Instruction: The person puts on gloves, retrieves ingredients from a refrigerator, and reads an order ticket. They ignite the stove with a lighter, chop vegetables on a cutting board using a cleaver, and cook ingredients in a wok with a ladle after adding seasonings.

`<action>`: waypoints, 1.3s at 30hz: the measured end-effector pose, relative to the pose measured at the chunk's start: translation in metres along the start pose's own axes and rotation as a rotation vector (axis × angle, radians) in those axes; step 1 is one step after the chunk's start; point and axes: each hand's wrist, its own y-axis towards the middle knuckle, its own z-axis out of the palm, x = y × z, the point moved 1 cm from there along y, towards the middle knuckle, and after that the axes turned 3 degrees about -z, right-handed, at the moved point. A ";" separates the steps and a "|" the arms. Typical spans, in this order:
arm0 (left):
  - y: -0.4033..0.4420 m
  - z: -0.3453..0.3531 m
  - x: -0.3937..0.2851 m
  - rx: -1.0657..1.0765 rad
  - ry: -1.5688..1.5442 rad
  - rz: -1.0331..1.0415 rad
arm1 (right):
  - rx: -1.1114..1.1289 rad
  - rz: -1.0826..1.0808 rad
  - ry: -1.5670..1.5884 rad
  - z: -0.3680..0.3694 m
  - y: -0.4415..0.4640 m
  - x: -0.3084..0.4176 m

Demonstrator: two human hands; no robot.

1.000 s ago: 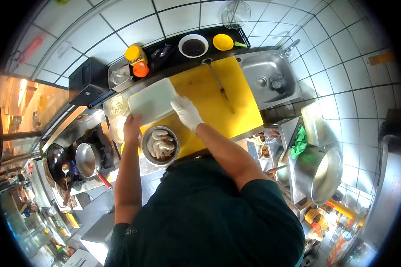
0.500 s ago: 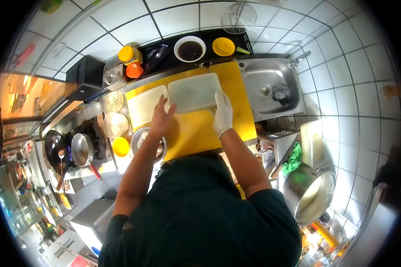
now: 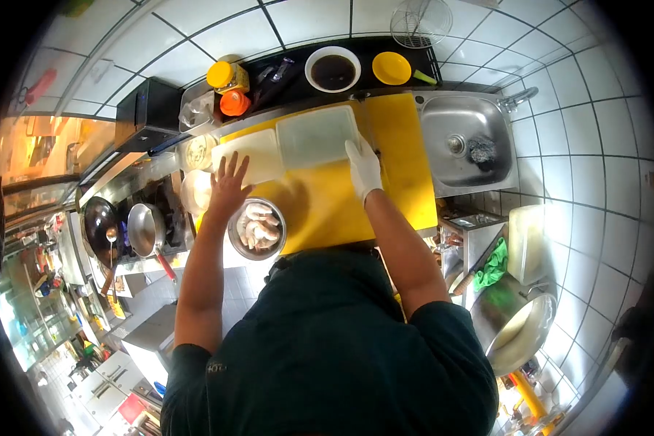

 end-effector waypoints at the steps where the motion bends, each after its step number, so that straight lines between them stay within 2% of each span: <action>1: 0.002 0.002 0.006 -0.017 -0.012 0.009 | -0.060 -0.068 -0.215 0.001 0.002 -0.003; 3: 0.002 -0.004 0.007 -0.021 -0.015 0.006 | -0.182 -0.209 -0.647 0.011 0.004 0.002; 6: 0.000 -0.009 0.019 -0.031 -0.027 0.075 | -0.169 -0.652 -1.024 0.031 -0.012 0.023; 12: -0.008 -0.007 0.049 -0.062 0.131 0.184 | 0.367 -0.907 -1.266 0.090 -0.016 0.026; 21: -0.002 0.010 0.068 -0.213 0.304 0.326 | 0.440 -0.835 -1.683 0.128 0.017 0.004; 25: -0.008 -0.005 0.062 -0.221 0.270 0.325 | 0.435 -0.910 -1.633 0.128 0.015 0.010; 28: -0.008 -0.010 0.066 -0.237 0.153 0.331 | 0.446 -0.921 -1.605 0.128 0.013 0.016; 34: -0.010 -0.007 0.065 -0.267 -0.159 0.169 | 0.449 -0.939 -1.645 0.127 0.016 0.016; 39: -0.028 -0.006 0.060 -0.404 -0.284 0.087 | 0.503 -0.887 -1.707 0.128 0.012 0.021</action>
